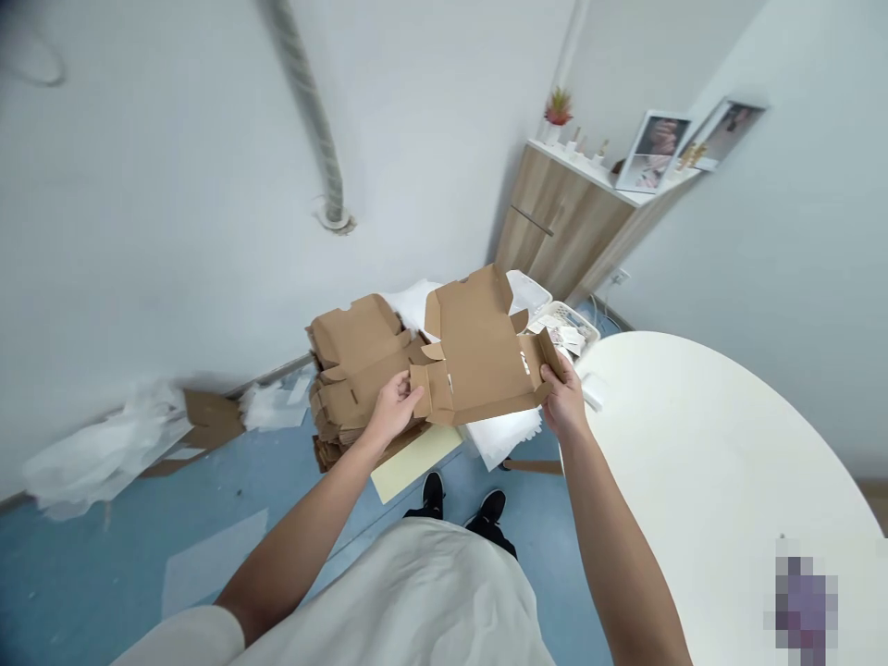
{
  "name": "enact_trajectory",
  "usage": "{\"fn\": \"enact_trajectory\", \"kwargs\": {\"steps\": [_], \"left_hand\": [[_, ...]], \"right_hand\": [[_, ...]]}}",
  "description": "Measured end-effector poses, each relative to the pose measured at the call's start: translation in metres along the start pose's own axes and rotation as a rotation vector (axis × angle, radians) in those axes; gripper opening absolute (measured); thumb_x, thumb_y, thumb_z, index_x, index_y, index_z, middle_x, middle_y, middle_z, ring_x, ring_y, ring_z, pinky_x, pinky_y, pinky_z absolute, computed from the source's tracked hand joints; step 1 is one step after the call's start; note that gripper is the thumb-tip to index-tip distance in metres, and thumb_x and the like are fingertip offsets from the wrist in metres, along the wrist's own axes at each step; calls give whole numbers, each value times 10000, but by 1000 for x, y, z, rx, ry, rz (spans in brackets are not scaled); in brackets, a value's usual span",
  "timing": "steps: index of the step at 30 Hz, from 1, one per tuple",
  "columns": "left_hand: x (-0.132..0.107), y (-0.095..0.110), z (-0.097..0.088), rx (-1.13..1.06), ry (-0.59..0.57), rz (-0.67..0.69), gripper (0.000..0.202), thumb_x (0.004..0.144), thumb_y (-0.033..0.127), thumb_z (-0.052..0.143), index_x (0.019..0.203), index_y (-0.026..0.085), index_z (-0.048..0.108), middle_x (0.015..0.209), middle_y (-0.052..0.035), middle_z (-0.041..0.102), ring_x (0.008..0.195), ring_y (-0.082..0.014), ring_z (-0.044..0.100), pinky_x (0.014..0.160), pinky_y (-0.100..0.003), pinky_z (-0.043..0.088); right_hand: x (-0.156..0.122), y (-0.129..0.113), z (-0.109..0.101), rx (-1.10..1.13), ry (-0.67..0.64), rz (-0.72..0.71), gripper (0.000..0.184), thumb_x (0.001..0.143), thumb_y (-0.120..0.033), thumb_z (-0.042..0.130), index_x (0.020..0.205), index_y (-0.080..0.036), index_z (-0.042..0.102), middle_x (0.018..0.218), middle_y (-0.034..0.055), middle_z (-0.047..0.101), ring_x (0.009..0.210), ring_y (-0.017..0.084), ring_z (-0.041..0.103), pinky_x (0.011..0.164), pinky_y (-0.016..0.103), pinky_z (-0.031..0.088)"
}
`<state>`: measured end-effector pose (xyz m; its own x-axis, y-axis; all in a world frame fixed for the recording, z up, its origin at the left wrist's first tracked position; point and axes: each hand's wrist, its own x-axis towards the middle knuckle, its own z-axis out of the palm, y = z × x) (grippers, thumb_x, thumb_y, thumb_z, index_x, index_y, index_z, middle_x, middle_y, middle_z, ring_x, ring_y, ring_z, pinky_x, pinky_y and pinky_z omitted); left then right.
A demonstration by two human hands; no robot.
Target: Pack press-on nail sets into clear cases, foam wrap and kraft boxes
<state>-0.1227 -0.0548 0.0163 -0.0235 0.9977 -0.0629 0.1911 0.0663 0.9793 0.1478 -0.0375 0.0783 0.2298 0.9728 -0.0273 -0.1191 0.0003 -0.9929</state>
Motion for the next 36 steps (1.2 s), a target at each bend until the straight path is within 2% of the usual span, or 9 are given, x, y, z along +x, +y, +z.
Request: {"fn": "enact_trajectory", "kwargs": {"steps": [3,7,10,14,19,23,26,29,36], "left_hand": [[6,9,32,15,-97,43,290,760,269,492,1025,157,525,844,-49,624,680,-126,580,640,-250,457],[4,27,83,167,-206,120,247,749,248,479,973,168,546,773,-15,589,559,-88,524,571,-219,430],[-5,44,131,291,-269,265,253,738,254,486,967,174,556,803,-22,553,596,-93,508,585,-220,419],[-25,61,206,364,-436,414,249,751,251,464,971,185,561,710,2,529,592,-100,480,575,-214,396],[-49,59,300,450,-605,448,279,756,224,446,1016,186,539,696,8,550,602,-108,497,593,-224,394],[-60,44,356,559,-694,392,299,736,182,453,1025,177,526,740,-3,574,610,-110,522,605,-230,405],[-65,31,384,627,-755,350,302,733,163,451,1026,177,523,754,-8,581,623,-114,539,613,-233,410],[-67,18,401,661,-797,325,303,735,161,455,1030,179,520,770,-13,587,652,-123,554,619,-236,415],[-61,-2,420,679,-885,259,334,764,222,460,1093,165,476,811,-29,579,666,-127,559,648,-260,434]], "right_hand": [[-20,4,-39,-37,127,-52,428,718,-341,542,1136,-272,482,1163,22,525,992,180,520,806,332,431],[-54,8,-93,-161,311,-113,429,736,-377,519,1140,-242,467,1182,45,502,1026,192,488,828,340,411],[-89,9,-139,-259,444,-112,411,778,-412,441,1145,-227,460,1144,63,513,971,187,502,781,327,420],[-140,18,-210,-484,686,-39,338,779,-426,407,935,-182,581,943,64,550,853,182,504,726,310,408],[-189,38,-293,-568,792,104,287,755,-363,379,817,-184,595,795,40,561,733,170,501,640,282,396],[-212,54,-333,-615,813,278,299,720,-336,385,876,-186,591,777,44,601,661,177,521,588,283,397],[-221,68,-351,-599,790,379,347,703,-313,384,970,-189,567,821,49,624,639,178,550,579,286,409],[-225,84,-363,-617,801,425,364,695,-301,376,991,-195,559,882,61,626,658,181,571,601,296,421],[-224,106,-376,-705,818,623,414,701,-267,375,1089,-209,510,922,64,616,763,195,581,656,312,427]]}}
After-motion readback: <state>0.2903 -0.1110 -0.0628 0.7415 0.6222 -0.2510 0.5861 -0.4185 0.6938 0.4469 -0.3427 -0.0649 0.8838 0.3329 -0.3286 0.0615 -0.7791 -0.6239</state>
